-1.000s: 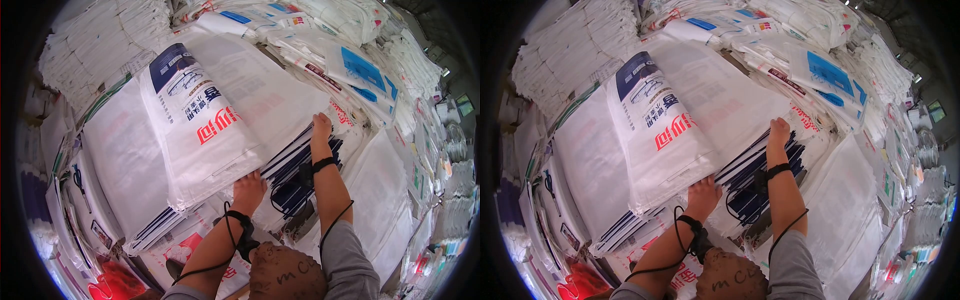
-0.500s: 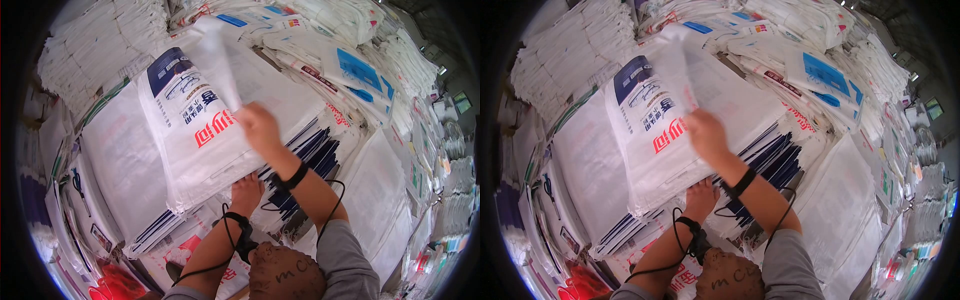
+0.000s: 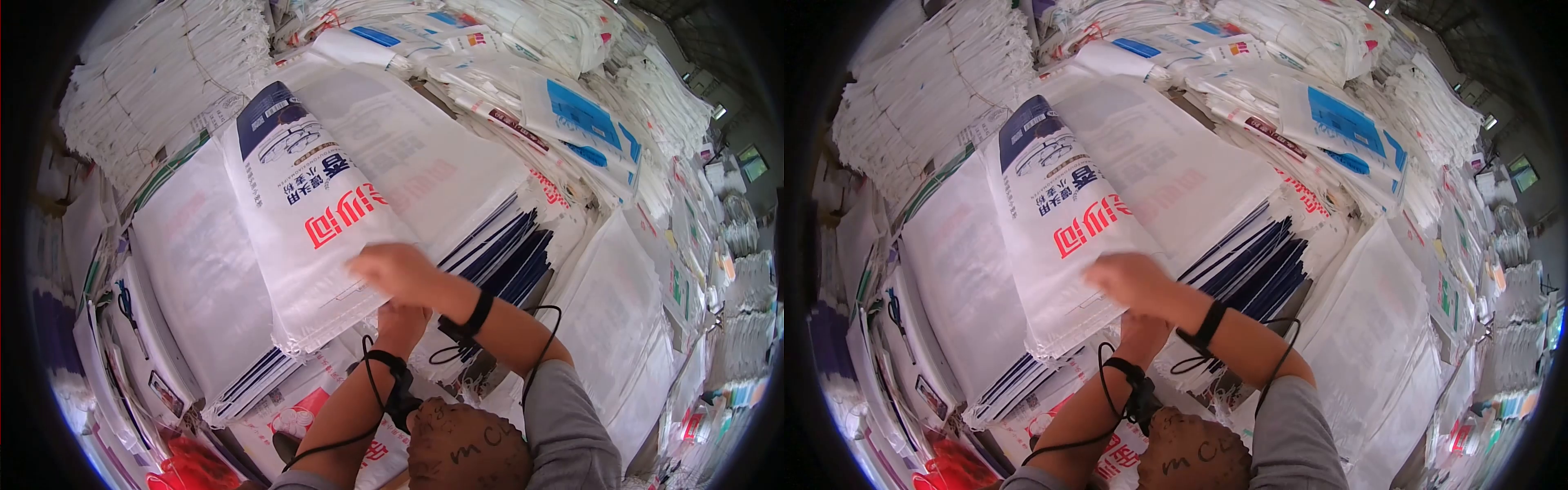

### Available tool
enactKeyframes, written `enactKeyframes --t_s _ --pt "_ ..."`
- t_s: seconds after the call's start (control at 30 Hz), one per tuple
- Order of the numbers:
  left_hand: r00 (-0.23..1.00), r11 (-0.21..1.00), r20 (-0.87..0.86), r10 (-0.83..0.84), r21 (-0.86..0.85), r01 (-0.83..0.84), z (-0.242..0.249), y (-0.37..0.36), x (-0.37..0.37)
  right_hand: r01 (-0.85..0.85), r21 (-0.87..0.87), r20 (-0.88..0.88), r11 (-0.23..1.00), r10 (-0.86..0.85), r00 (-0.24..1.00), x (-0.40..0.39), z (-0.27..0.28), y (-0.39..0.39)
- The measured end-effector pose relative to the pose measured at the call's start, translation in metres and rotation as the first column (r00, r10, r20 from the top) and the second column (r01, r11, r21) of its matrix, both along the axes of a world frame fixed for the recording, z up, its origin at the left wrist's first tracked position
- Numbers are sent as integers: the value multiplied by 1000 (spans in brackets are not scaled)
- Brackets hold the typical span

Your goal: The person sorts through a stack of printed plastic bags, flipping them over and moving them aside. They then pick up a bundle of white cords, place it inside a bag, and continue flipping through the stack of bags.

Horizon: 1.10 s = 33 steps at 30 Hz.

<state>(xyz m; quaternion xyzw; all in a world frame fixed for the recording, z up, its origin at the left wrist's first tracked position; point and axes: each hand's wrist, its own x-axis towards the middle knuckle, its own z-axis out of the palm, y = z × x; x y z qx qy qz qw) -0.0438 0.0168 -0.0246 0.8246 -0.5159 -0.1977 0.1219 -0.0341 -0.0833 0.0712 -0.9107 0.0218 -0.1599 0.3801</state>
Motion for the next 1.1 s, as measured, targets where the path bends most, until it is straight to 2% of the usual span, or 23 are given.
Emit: enactKeyframes --t_s 0.03,0.07,0.1,0.13,0.17,0.2,0.27,0.3,0.37,0.5,0.53,0.57,0.6,0.67,0.7,0.77,0.8,0.87,0.97,1.1 --pt "1000 1000 25 11 8 -12 3 0 0 208 4 96 978 -207 974 0 -11 -22" --pt "998 1000 54 21 -14 -20 -1 0 -1 423 44 66 905 -425 903 -5 -12 -49" --pt "996 999 83 32 -35 -29 -4 0 -3 579 95 197 810 -586 786 -10 -15 -77" --pt "988 996 141 55 -79 -45 -7 0 -5 732 67 251 678 -721 646 -18 -37 -119" --pt "989 996 140 55 -80 -44 -8 1 -5 830 289 119 476 -879 463 -31 -70 -163" --pt "987 995 154 55 -95 -40 -9 1 -5 803 513 59 304 -946 320 -49 -83 -192" --pt "984 993 168 55 -111 -36 -11 1 -4 723 691 -104 -3 -990 95 -77 -99 -226" --pt "982 992 179 58 -123 -36 -12 1 -5 723 691 -105 -5 -990 95 -89 -103 -238" --pt "980 991 190 59 -131 -34 -14 1 -5 813 580 -446 -52 -856 263 -106 -110 -252" --pt "975 988 215 61 -154 -28 -15 2 -6 752 656 -412 -64 -866 285 -103 -115 -245" --pt "966 984 250 63 -175 -19 -15 2 -6 806 593 -199 6 -968 153 -99 -127 -248" --pt "966 984 251 64 -175 -20 -15 2 -6 859 510 43 52 -998 35 -97 -138 -253" --pt "966 984 253 62 -178 -16 -15 2 -5 858 511 43 54 -998 37 -95 -134 -249" --pt "966 983 253 59 -181 -13 -14 2 -5 941 335 75 41 -997 16 -93 -110 -234" --pt "973 985 224 62 -168 -24 -12 2 -5 942 333 75 40 -997 16 -96 -94 -230" --pt "979 987 196 64 -158 -33 -11 1 -6 978 194 -374 76 -916 145 -98 -69 -228" --pt "980 987 189 63 -160 -32 -12 1 -6 978 194 -373 76 -916 146 -99 -79 -235" --pt "981 986 183 66 -162 -36 -15 2 -5 915 403 -292 -6 -949 122 -104 -119 -261" --pt "964 978 254 78 -205 -25 -17 2 -5 952 307 -243 -2 -967 76 -106 -139 -280" --pt "977 988 206 60 -151 -28 -14 2 -5 921 389 -202 -30 -978 54 -92 -125 -272"
